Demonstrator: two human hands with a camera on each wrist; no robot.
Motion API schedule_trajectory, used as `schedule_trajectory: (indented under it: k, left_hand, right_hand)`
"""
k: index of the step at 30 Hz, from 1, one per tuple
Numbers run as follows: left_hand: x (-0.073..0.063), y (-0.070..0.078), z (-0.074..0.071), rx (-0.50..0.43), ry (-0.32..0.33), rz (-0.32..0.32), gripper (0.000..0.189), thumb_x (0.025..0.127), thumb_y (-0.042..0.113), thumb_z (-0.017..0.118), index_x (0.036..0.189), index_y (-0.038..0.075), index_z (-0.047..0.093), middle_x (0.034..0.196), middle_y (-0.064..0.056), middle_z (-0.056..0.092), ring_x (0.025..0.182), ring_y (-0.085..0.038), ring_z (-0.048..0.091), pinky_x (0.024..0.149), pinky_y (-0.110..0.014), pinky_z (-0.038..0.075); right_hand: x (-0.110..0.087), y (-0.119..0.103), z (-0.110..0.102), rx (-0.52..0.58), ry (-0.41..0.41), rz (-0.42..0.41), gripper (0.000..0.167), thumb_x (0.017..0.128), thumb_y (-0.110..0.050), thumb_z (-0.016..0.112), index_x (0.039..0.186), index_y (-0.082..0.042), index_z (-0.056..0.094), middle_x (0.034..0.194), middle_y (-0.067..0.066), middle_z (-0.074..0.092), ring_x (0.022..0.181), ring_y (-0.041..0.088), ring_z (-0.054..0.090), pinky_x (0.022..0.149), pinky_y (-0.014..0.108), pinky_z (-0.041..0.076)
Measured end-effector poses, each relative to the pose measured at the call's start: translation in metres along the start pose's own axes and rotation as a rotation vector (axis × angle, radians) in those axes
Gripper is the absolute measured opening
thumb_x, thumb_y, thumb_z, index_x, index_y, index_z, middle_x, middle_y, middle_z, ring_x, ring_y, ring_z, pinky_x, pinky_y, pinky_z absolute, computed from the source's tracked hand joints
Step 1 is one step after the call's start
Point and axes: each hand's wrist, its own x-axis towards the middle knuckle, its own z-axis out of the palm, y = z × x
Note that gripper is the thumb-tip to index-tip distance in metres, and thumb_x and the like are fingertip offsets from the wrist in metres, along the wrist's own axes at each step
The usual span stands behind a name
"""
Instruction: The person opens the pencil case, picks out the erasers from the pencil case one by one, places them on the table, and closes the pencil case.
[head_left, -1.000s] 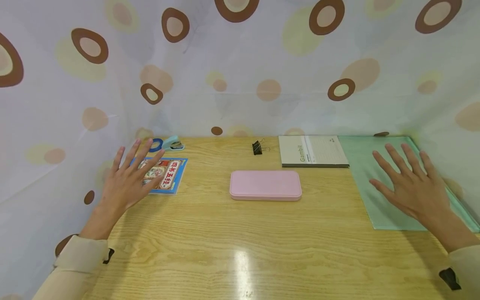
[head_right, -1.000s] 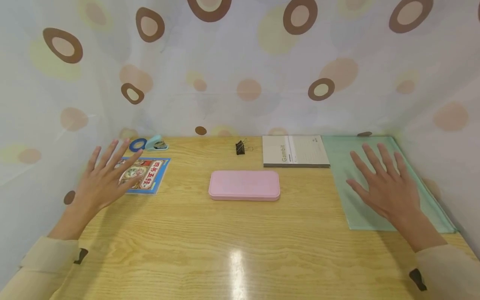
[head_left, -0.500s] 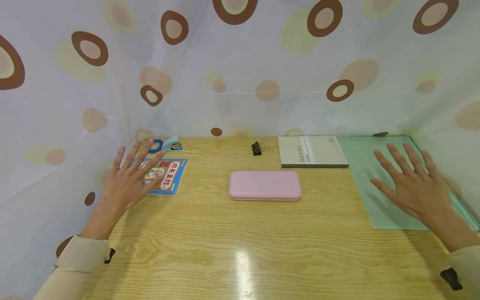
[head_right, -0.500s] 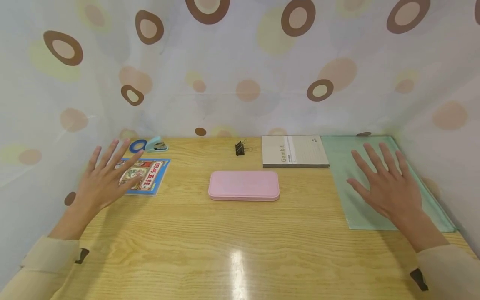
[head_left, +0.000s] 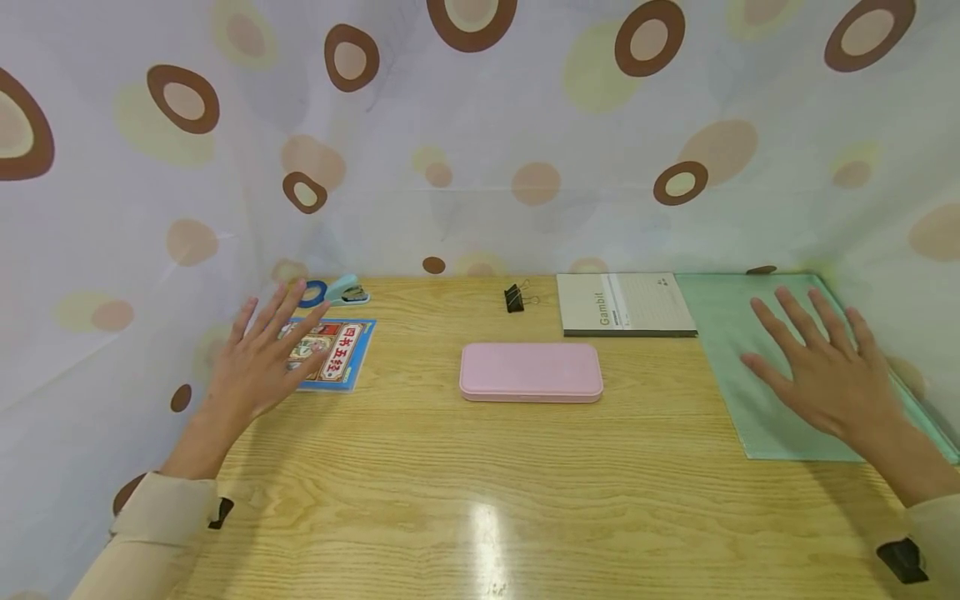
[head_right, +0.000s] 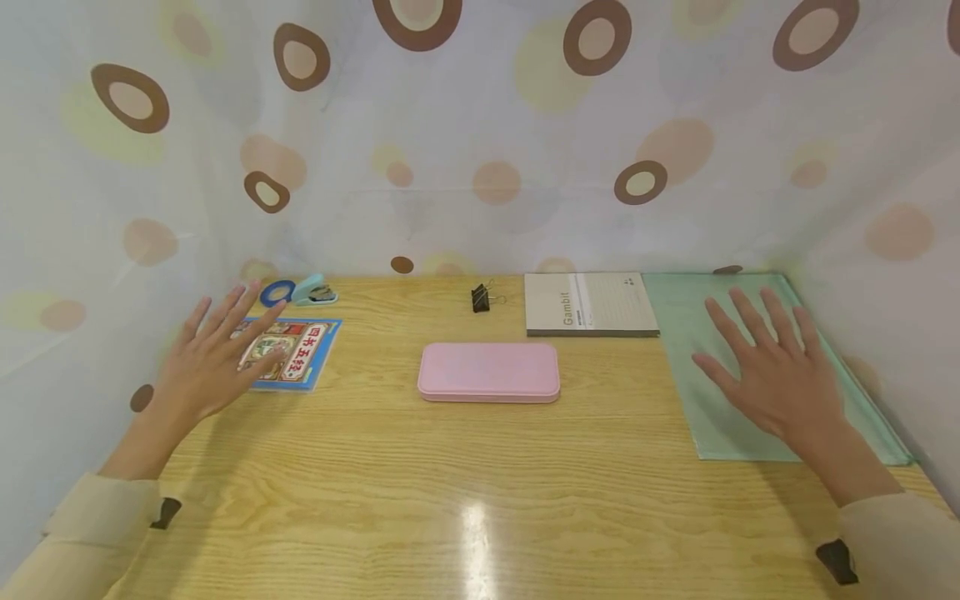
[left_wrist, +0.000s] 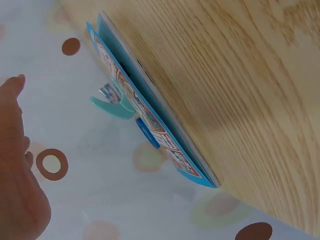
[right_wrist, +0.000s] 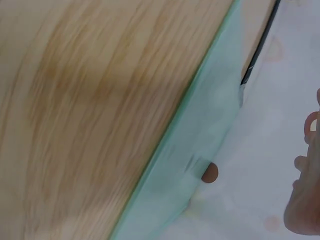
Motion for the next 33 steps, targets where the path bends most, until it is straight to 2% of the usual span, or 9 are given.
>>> schedule_trajectory:
  k: [2, 4, 9, 13, 17, 22, 24, 29, 33]
  left_hand:
    - [0.001, 0.001, 0.002, -0.112, -0.033, -0.023, 0.069, 0.104, 0.047, 0.056, 0.165, 0.025, 0.031, 0.174, -0.004, 0.014, 0.161, -0.025, 0.008, 0.127, -0.053, 0.004]
    - [0.003, 0.003, 0.005, -0.272, -0.064, -0.056, 0.069, 0.105, 0.041, 0.059, 0.165, 0.023, 0.031, 0.173, -0.006, 0.019, 0.159, -0.031, 0.015, 0.125, -0.057, 0.008]
    - [0.008, 0.013, 0.008, -0.660, -0.190, -0.202, 0.068, 0.109, 0.040, 0.054, 0.167, 0.032, 0.021, 0.173, -0.007, 0.017, 0.157, -0.043, 0.016, 0.116, -0.073, 0.017]
    - [0.013, 0.026, 0.010, -0.817, -0.260, -0.277, 0.065, 0.110, 0.043, 0.049, 0.167, 0.034, 0.018, 0.172, -0.009, 0.019, 0.156, -0.045, 0.017, 0.113, -0.075, 0.022]
    - [0.021, 0.042, 0.019, -0.894, -0.290, -0.264, 0.063, 0.111, 0.044, 0.047, 0.167, 0.031, 0.021, 0.170, -0.008, 0.027, 0.155, -0.042, 0.023, 0.115, -0.071, 0.025]
    - [0.032, 0.065, 0.029, -0.935, -0.344, -0.242, 0.068, 0.110, 0.043, 0.051, 0.168, 0.026, 0.019, 0.166, -0.009, 0.036, 0.154, -0.042, 0.027, 0.116, -0.070, 0.026]
    - [0.036, 0.074, 0.032, -0.935, -0.370, -0.238, 0.071, 0.109, 0.045, 0.053, 0.168, 0.023, 0.020, 0.165, -0.010, 0.037, 0.153, -0.044, 0.028, 0.116, -0.070, 0.026]
    - [0.047, 0.091, 0.043, -0.937, -0.407, -0.207, 0.072, 0.106, 0.039, 0.060, 0.166, 0.017, 0.026, 0.161, -0.014, 0.043, 0.148, -0.047, 0.036, 0.116, -0.066, 0.030]
    - [0.057, 0.102, 0.054, -0.933, -0.428, -0.172, 0.071, 0.104, 0.029, 0.065, 0.164, 0.011, 0.031, 0.156, -0.016, 0.049, 0.143, -0.044, 0.044, 0.116, -0.060, 0.035]
  right_hand:
    - [-0.003, 0.000, -0.005, 0.163, -0.220, 0.140, 0.067, 0.110, -0.050, 0.039, 0.169, -0.026, 0.016, 0.175, 0.005, 0.007, 0.160, 0.034, -0.006, 0.121, 0.065, -0.008]
    - [-0.004, -0.004, -0.006, 0.316, -0.348, 0.263, 0.069, 0.112, -0.036, 0.043, 0.169, -0.024, 0.008, 0.175, 0.008, 0.001, 0.159, 0.036, -0.013, 0.116, 0.070, -0.014]
    - [0.005, -0.026, -0.005, 0.705, -0.386, 0.335, 0.060, 0.114, -0.027, 0.031, 0.169, -0.023, 0.009, 0.173, 0.020, 0.004, 0.157, 0.045, -0.012, 0.104, 0.084, -0.012]
    - [0.010, -0.050, -0.003, 0.888, -0.427, 0.383, 0.056, 0.115, -0.027, 0.031, 0.168, -0.029, 0.012, 0.173, 0.014, 0.002, 0.156, 0.044, -0.008, 0.106, 0.084, -0.001]
    - [0.017, -0.072, 0.003, 1.008, -0.444, 0.410, 0.053, 0.115, -0.026, 0.035, 0.167, -0.031, 0.022, 0.173, 0.007, 0.015, 0.157, 0.040, 0.007, 0.112, 0.074, 0.014]
    - [0.031, -0.099, 0.018, 1.054, -0.466, 0.426, 0.052, 0.112, -0.027, 0.051, 0.161, -0.017, 0.039, 0.164, 0.011, 0.037, 0.152, 0.044, 0.027, 0.111, 0.068, 0.030]
    - [0.036, -0.109, 0.025, 1.068, -0.482, 0.431, 0.053, 0.109, -0.029, 0.056, 0.158, -0.013, 0.043, 0.162, 0.013, 0.040, 0.151, 0.047, 0.027, 0.110, 0.073, 0.029]
    - [0.049, -0.134, 0.042, 1.104, -0.510, 0.443, 0.052, 0.104, -0.027, 0.066, 0.152, -0.012, 0.053, 0.162, 0.012, 0.041, 0.150, 0.048, 0.029, 0.113, 0.070, 0.031]
    - [0.058, -0.152, 0.051, 1.107, -0.491, 0.374, 0.045, 0.101, -0.019, 0.070, 0.144, -0.010, 0.061, 0.154, 0.011, 0.052, 0.147, 0.041, 0.039, 0.116, 0.063, 0.032]
